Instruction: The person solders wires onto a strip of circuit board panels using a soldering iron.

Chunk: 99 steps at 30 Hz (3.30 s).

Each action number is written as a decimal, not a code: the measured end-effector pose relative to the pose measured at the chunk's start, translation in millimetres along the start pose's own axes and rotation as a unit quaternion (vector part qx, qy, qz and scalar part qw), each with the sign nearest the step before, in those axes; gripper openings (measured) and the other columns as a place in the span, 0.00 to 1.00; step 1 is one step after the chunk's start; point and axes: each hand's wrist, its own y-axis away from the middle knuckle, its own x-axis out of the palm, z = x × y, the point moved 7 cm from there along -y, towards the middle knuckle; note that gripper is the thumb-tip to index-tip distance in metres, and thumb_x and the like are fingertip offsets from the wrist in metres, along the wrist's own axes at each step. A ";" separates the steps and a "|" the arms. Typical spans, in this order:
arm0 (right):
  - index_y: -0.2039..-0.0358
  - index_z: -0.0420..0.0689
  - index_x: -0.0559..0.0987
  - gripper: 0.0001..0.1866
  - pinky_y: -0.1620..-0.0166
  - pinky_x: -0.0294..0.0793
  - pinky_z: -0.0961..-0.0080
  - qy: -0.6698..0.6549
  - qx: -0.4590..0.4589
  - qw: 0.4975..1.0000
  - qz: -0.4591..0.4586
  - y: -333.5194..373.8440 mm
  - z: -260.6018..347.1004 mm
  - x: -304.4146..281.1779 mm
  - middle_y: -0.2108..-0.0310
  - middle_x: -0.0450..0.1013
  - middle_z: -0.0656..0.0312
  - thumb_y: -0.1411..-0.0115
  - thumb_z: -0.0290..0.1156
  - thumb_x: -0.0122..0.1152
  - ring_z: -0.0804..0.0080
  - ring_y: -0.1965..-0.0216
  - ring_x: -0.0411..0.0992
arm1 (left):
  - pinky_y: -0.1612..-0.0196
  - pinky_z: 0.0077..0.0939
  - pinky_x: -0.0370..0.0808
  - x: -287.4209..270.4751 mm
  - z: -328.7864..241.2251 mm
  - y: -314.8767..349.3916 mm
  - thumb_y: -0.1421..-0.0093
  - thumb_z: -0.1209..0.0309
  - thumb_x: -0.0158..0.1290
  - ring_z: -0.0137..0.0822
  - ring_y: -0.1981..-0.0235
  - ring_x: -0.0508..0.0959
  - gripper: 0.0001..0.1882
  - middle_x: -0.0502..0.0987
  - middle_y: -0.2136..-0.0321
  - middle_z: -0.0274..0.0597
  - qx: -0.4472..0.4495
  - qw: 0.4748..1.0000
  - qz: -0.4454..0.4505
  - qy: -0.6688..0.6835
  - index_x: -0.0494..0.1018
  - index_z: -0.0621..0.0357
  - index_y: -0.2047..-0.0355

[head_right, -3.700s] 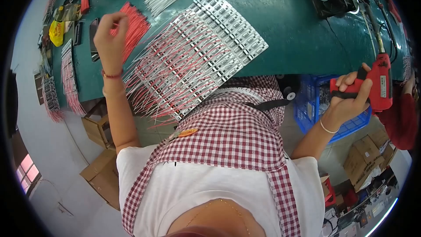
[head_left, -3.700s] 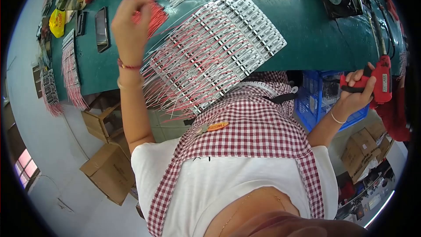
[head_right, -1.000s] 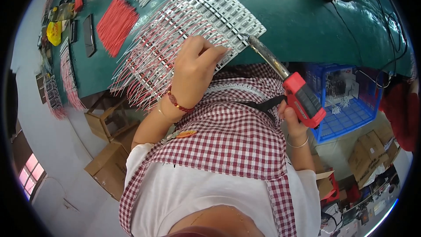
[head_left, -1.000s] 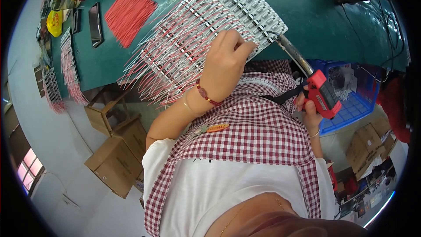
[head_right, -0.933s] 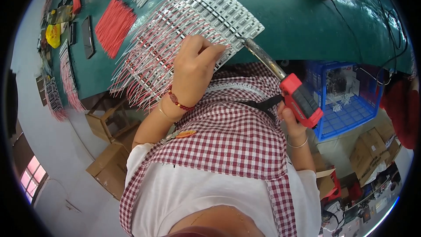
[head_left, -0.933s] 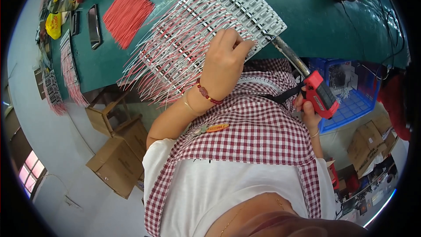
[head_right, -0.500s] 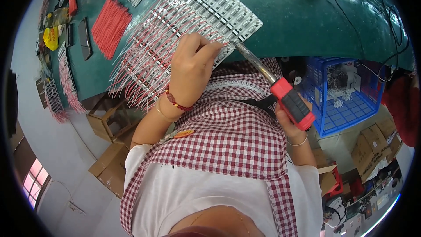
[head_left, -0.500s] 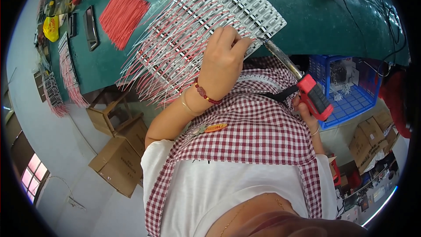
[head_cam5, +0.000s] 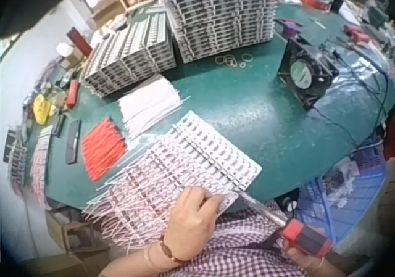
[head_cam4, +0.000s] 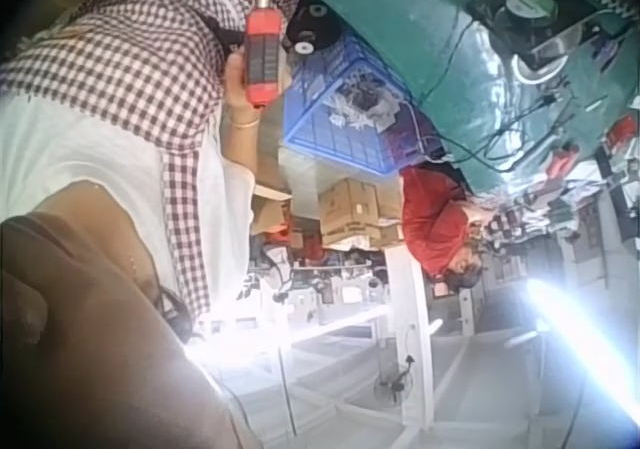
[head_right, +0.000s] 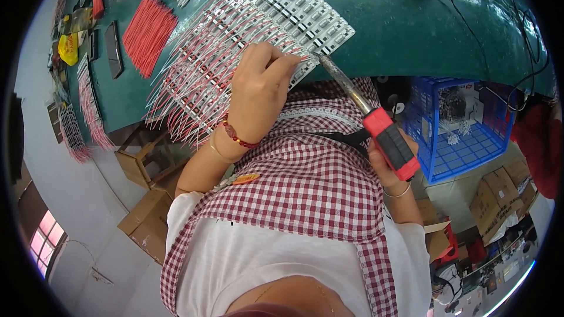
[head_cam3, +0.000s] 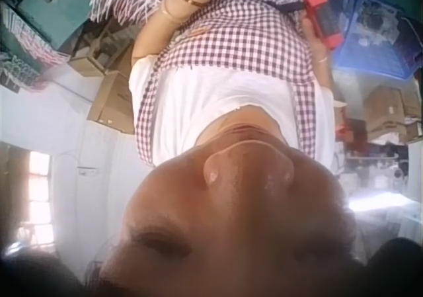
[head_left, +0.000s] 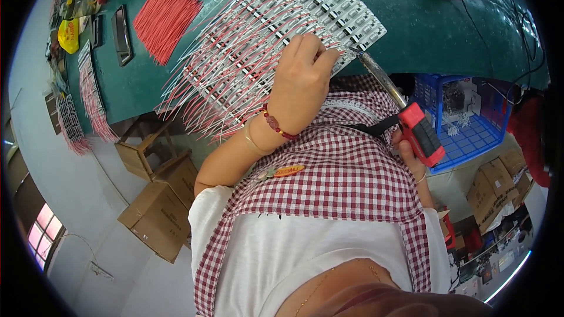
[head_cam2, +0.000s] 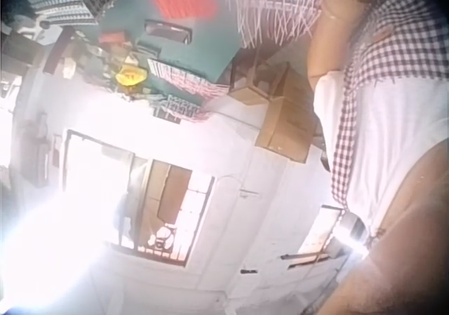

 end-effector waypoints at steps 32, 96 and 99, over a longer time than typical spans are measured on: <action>0.48 0.38 0.70 0.30 0.67 0.67 0.76 -0.042 0.073 0.996 -0.017 1.0 -13.7 -2.5 0.75 0.68 0.65 0.38 0.51 0.58 0.78 0.75 0.64 | 0.65 0.39 0.68 -108.0 35.8 28.4 0.50 0.79 0.58 0.45 0.70 0.73 0.05 0.72 0.74 0.41 -0.131 0.975 0.034 -0.175 0.73 0.60 0.72; 0.50 0.38 0.64 0.24 0.76 0.64 0.79 -0.382 -0.123 0.914 -0.058 -84.1 42.5 -32.0 0.78 0.65 0.60 0.34 0.47 0.49 0.76 0.82 0.61 | 0.57 0.40 0.75 -182.4 9.1 1.5 0.48 0.81 0.53 0.54 0.59 0.77 0.24 0.77 0.58 0.58 -0.103 0.985 0.039 -0.132 0.71 0.60 0.48; 0.49 0.40 0.64 0.24 0.79 0.62 0.81 -0.378 -0.130 0.913 -0.074 -78.0 46.9 -38.3 0.78 0.65 0.60 0.33 0.48 0.47 0.76 0.83 0.60 | 0.60 0.45 0.75 -204.9 31.0 -7.4 0.49 0.78 0.52 0.55 0.63 0.78 0.18 0.78 0.64 0.58 -0.132 0.970 0.114 -0.168 0.74 0.65 0.56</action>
